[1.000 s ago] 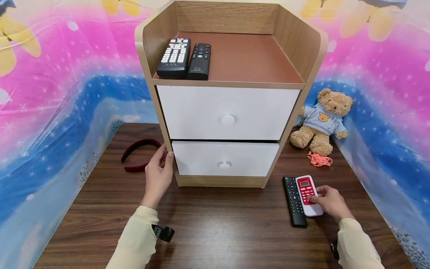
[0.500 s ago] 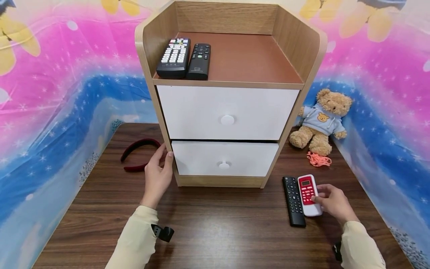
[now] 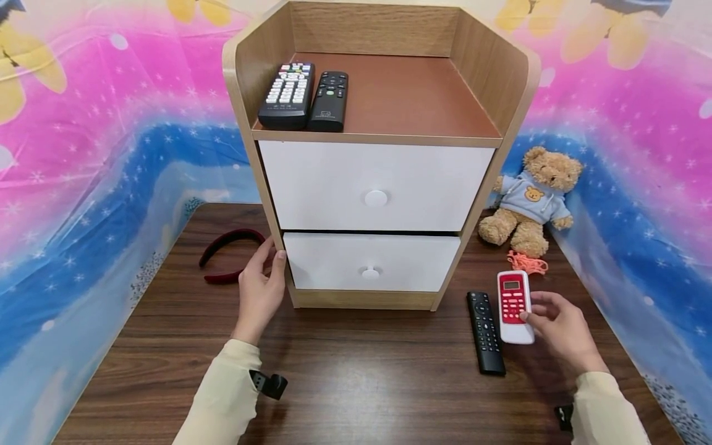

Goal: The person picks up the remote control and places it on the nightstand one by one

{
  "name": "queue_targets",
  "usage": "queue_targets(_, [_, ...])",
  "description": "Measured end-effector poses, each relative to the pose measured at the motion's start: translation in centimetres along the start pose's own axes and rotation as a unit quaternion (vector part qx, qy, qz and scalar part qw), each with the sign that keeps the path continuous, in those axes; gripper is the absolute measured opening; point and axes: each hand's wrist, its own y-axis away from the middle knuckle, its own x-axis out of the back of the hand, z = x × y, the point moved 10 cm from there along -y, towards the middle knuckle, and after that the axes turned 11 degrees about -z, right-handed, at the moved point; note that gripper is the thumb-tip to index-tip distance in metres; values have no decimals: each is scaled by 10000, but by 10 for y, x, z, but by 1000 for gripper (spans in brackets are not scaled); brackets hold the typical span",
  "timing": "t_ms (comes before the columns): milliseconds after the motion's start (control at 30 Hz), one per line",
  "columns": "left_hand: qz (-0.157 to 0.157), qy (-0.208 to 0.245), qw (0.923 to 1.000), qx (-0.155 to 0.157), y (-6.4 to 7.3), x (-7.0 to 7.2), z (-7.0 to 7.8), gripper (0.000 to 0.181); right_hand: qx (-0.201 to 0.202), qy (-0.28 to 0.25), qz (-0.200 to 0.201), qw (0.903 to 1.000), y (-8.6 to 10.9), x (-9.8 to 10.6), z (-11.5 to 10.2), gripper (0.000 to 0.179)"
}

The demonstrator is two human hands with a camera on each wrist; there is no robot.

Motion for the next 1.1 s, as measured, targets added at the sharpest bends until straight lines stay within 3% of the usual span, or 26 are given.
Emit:
queue_targets(233, [-55, 25, 10000, -21, 0, -3, 0, 48, 468, 6, 482, 9977, 18, 22, -38, 51])
queue_targets(367, [-46, 56, 10000, -3, 1, -2, -1, 48, 816, -274, 816, 9929, 31, 35, -63, 52])
queue_targets(533, [-16, 49, 10000, -12, 1, -2, -1, 48, 1330, -711, 1106, 9824, 50, 45, -99, 47])
queue_targets(833, [13, -6, 10000, -52, 1, -1, 1, 48, 1724, -857, 1755, 9655, 85, 72, -167, 47])
queue_targets(1100, [25, 18, 10000, -14, 2, 0, 1, 47, 2215, -1164, 1934, 9487, 99, 83, -233, 45])
